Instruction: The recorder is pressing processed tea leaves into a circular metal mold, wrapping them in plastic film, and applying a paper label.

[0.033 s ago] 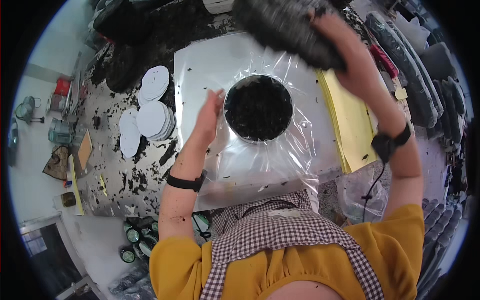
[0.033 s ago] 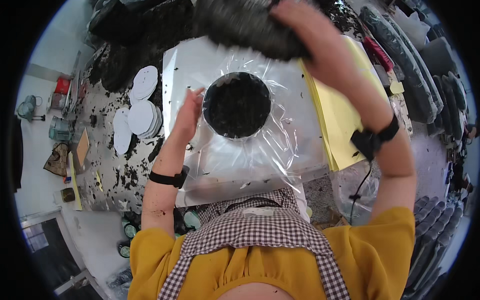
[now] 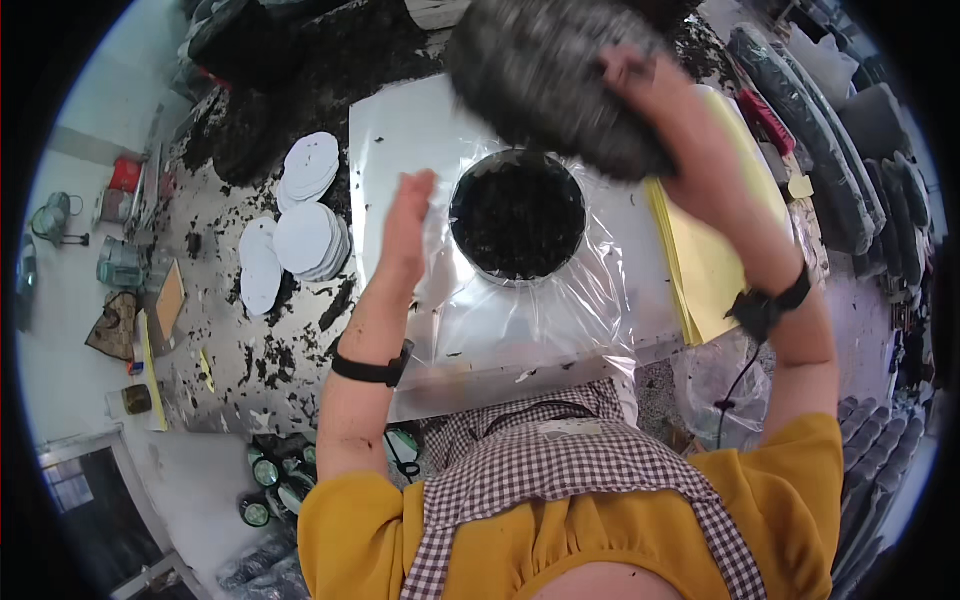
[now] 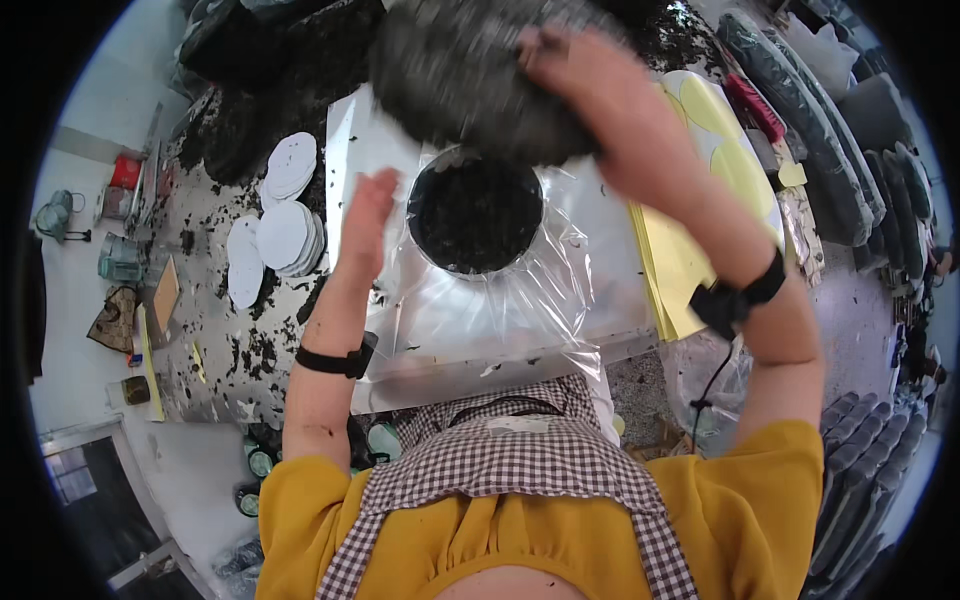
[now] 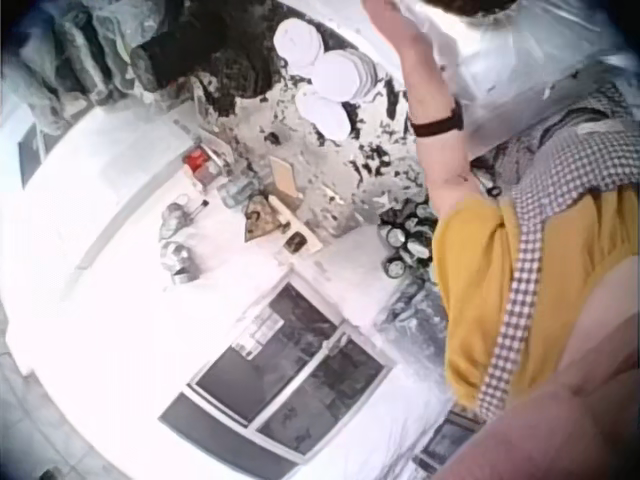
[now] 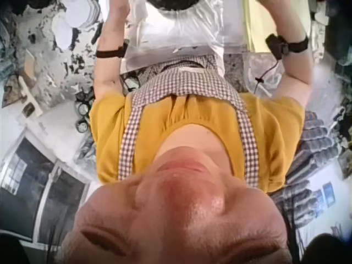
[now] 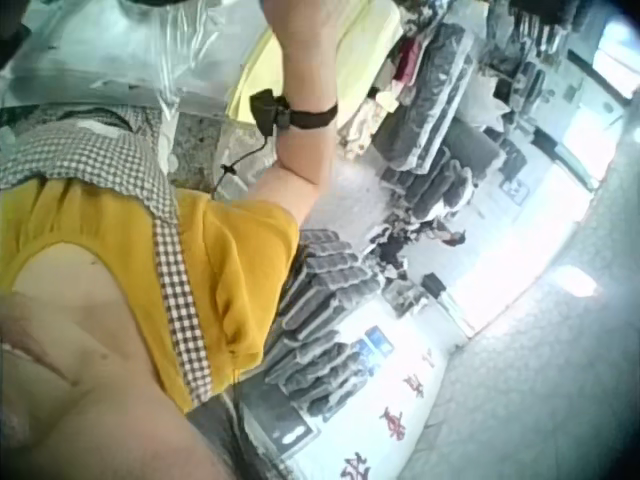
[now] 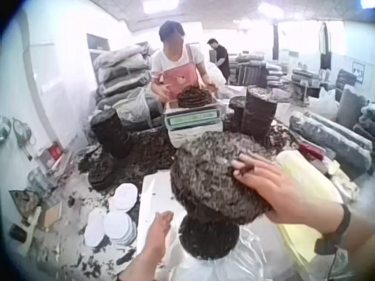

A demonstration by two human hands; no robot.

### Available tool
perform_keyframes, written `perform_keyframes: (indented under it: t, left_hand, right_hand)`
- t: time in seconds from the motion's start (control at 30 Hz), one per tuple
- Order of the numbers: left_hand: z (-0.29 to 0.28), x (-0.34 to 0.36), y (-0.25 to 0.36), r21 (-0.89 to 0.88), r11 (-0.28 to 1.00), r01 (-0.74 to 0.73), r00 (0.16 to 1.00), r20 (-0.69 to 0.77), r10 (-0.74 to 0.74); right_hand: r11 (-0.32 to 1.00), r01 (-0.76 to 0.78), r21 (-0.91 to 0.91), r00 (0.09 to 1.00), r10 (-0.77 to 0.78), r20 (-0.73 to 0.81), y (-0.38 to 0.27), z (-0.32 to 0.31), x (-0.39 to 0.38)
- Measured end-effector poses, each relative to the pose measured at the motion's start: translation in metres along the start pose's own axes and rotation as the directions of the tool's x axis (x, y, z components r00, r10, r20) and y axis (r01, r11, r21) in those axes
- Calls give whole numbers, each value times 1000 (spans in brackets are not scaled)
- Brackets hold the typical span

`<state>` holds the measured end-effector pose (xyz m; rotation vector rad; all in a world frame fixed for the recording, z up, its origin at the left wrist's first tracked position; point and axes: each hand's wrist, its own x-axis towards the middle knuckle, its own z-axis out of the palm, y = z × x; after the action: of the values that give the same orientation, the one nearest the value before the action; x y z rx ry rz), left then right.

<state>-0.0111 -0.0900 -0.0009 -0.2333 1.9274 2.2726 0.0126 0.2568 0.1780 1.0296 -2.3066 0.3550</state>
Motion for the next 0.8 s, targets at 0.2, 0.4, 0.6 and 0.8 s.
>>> perform_keyframes:
  t: [0.2, 0.4, 0.6, 0.8]
  left_hand:
    - [42, -44, 66, 404, 660, -633, 773, 364, 519]
    - [80, -41, 79, 800, 27, -599, 800, 598, 50]
    - [105, -19, 41, 822, -177, -541, 840, 541, -54]
    - [115, -17, 24, 852, -163, -498, 865, 501, -23]
  right_hand:
    - [993, -74, 90, 972, 51, 231, -73, 85, -69]
    - [868, -326, 375, 859, 107, 500, -32, 101, -28]
    - [969, -242, 41, 712, 148, 687, -39, 144, -18]
    - [955, -295, 39, 646, 170, 744, -35, 156, -29]
